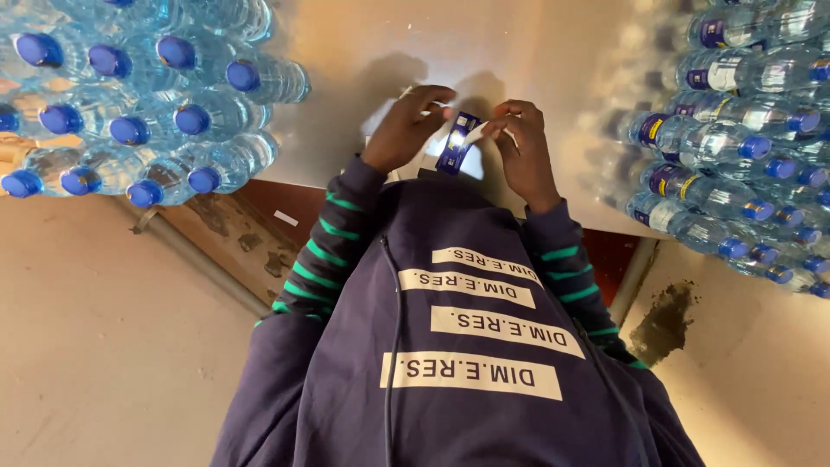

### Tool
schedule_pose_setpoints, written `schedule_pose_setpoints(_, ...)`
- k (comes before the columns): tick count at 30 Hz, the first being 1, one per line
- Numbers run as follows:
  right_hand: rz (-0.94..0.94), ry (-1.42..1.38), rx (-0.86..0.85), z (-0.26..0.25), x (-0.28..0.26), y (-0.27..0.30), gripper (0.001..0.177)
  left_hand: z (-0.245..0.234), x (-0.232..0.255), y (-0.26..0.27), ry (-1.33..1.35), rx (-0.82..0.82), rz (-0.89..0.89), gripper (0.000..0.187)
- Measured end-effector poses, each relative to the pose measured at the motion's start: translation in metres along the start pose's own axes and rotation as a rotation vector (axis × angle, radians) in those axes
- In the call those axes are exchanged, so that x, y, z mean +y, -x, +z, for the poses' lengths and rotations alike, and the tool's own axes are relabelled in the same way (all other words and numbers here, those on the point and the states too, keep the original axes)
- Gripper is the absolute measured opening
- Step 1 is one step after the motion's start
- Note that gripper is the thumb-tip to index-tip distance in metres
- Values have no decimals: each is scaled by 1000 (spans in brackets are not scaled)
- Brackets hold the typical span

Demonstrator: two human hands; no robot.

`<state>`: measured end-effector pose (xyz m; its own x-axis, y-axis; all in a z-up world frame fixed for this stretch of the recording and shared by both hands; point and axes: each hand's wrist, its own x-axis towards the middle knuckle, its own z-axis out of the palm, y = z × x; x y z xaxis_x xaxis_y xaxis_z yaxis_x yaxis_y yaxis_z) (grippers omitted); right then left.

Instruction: Manually applying adhesive labels to plastic water bottles at a production workspace.

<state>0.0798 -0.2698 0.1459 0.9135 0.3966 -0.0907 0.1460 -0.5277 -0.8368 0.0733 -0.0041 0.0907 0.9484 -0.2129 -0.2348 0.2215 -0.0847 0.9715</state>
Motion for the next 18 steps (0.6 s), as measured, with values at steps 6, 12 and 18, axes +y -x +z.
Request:
schedule_pose_setpoints(6,-115,-415,26,-15,-74,-6,13,26,68,-7,354,-190,196,17)
schedule_pose_setpoints(12,73,-511,183,-7,-94,-11,53,19,87,-2,462,164,136,23)
schedule_pose_setpoints(18,169,-746,99,1,-80,-17,20,25,84,9,775,98,86,19)
